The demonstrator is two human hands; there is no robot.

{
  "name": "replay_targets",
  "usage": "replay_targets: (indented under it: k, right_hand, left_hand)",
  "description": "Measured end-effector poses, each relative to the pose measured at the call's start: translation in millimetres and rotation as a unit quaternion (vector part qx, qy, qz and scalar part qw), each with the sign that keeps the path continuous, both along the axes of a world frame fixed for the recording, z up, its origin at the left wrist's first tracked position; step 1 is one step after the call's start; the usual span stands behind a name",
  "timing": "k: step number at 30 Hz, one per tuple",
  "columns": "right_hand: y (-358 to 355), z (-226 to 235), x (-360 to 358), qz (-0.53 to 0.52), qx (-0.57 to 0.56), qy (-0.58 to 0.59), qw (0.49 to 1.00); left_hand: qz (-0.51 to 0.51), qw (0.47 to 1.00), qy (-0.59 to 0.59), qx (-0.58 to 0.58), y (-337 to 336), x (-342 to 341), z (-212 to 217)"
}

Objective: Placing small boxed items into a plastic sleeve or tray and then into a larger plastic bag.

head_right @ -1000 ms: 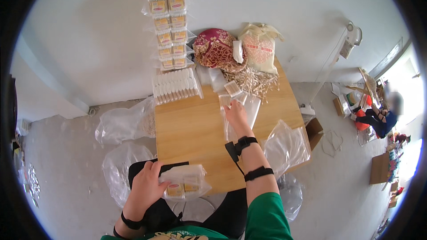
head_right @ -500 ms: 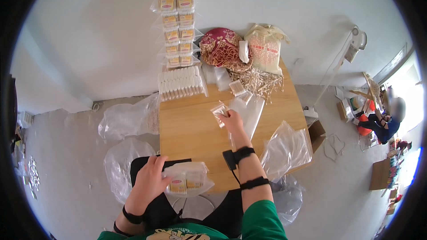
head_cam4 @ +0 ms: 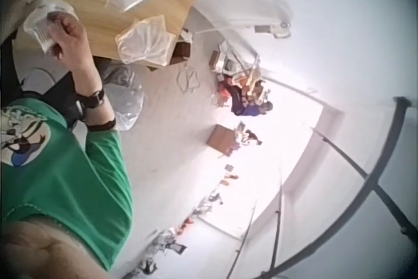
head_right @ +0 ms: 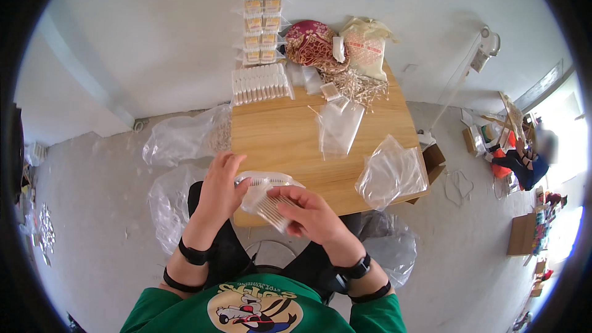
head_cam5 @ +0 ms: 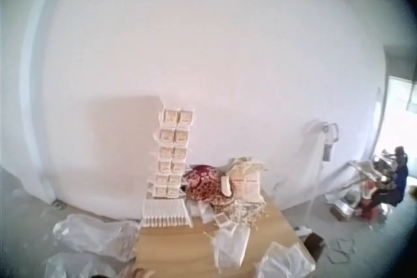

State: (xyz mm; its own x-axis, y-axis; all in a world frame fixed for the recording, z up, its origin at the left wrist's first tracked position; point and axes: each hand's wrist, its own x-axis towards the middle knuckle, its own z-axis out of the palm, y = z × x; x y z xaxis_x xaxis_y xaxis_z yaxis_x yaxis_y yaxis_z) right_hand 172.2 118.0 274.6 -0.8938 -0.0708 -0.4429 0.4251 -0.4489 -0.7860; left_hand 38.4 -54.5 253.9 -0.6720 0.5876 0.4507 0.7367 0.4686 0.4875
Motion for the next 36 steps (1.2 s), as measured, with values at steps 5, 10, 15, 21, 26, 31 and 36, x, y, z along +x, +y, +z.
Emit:
replay_targets:
  k: [5,10,15,21,26,31,36]
  right_hand:
    - [-7,-41,-3,-0.083,-0.044,0.005,0.996]
    - [-18,-35,-3,-0.051,0.363,0.067,0.928]
    - [-10,-54,9,-0.19,0.612,0.164,0.75]
    - [10,-88,-1,-0.195,0.469,0.109,0.854]
    - [1,-51,-6,-0.186,0.4,0.118,0.889]
    - [5,-56,-11,-0.163,0.365,0.108,0.91]
    - [30,-30,-26,-0.064,0.292,0.113,0.947]
  left_hand:
    - [-0.071,0.992,-0.106,0.023,-5,26,6]
    - [-0.132,0.98,-0.13,-0.077,5,33,-7]
    - [-0.159,0.974,-0.142,-0.077,12,27,-16]
    - [-0.143,0.967,-0.16,-0.139,31,24,-19]
    - [-0.168,0.952,-0.151,-0.205,44,10,-27]
    - [-0.184,0.923,-0.164,-0.296,63,1,-32]
    - [-0.214,0.91,-0.168,-0.312,54,-4,-28]
